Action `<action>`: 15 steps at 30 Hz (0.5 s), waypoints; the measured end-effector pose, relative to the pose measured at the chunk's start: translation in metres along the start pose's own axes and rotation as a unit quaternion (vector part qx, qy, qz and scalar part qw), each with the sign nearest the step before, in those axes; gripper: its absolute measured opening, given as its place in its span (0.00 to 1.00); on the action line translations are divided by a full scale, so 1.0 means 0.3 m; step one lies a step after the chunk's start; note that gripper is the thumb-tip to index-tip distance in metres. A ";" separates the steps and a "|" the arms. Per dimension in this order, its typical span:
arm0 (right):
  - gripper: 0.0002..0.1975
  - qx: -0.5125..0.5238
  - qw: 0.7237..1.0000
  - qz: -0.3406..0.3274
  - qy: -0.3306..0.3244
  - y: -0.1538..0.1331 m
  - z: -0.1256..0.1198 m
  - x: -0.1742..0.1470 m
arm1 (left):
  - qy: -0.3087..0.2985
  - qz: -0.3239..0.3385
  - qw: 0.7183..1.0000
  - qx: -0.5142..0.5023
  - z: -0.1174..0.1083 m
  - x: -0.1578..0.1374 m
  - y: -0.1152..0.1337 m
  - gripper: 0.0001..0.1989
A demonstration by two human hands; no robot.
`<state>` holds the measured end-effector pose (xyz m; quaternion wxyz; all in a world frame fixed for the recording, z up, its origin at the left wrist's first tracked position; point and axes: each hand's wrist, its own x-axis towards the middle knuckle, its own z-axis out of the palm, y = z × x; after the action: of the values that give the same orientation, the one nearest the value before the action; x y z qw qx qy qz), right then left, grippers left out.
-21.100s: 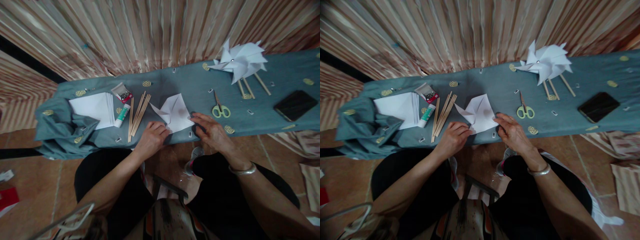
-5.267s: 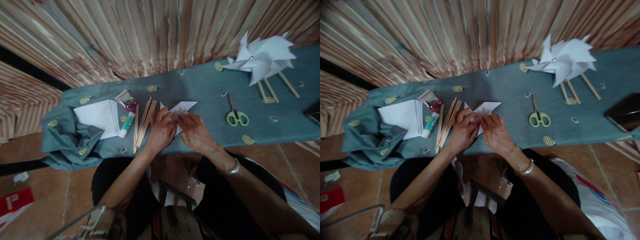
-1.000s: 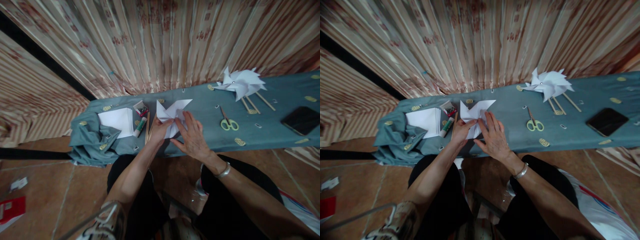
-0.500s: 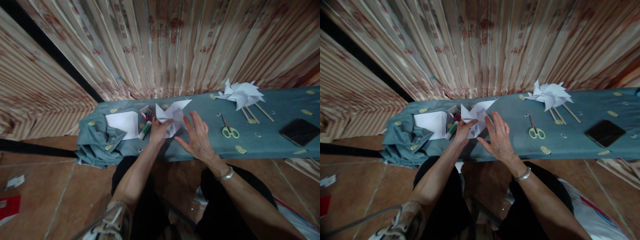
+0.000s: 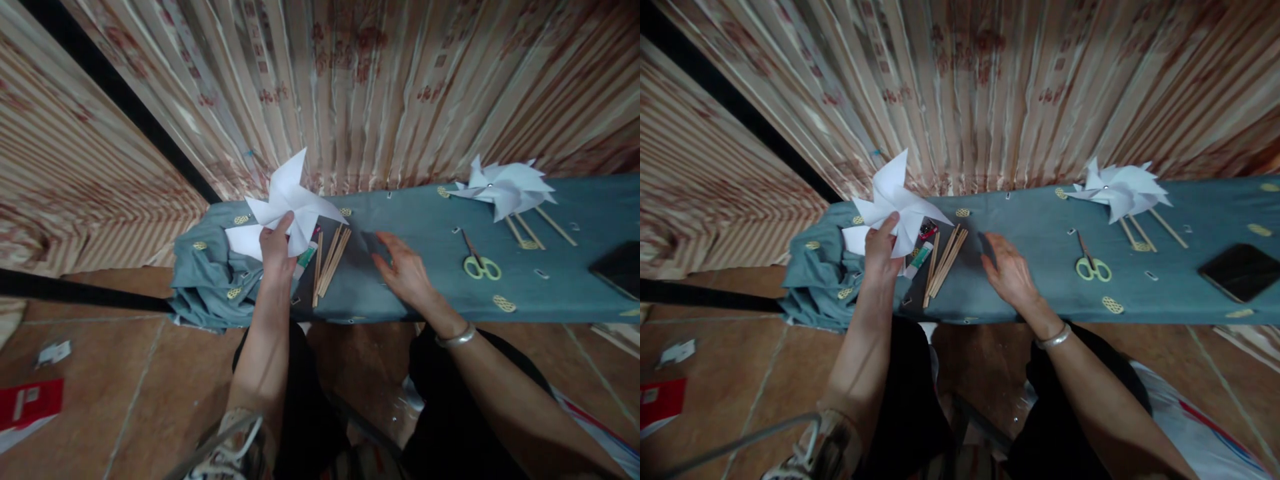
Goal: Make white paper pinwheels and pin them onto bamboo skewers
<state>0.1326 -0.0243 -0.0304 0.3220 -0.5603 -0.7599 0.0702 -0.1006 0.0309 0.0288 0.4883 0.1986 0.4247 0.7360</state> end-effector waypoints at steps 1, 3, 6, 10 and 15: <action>0.25 0.002 1.000 -0.001 -0.009 -0.003 0.014 0.006 | 0.003 0.002 1.000 0.001 -0.005 0.005 0.005 0.10; 0.23 0.007 1.000 -0.008 -0.022 -0.013 0.039 0.020 | 0.012 0.004 1.000 0.003 -0.012 0.012 0.015 0.10; 0.21 0.015 0.999 -0.029 -0.033 -0.032 0.078 0.042 | 0.019 0.001 1.000 0.001 -0.017 0.019 0.028 0.10; 0.19 0.036 0.997 -0.043 -0.049 -0.061 0.136 0.067 | 0.030 -0.010 0.999 0.005 -0.024 0.019 0.039 0.08; 0.15 0.063 0.997 -0.034 -0.032 -0.091 0.221 0.105 | 0.030 -0.017 0.999 0.008 -0.037 0.019 0.049 0.09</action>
<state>0.0677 0.0109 -0.0566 0.3346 -0.5100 -0.7825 0.1251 -0.1193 0.0288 0.0339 0.4865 0.1733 0.4484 0.7296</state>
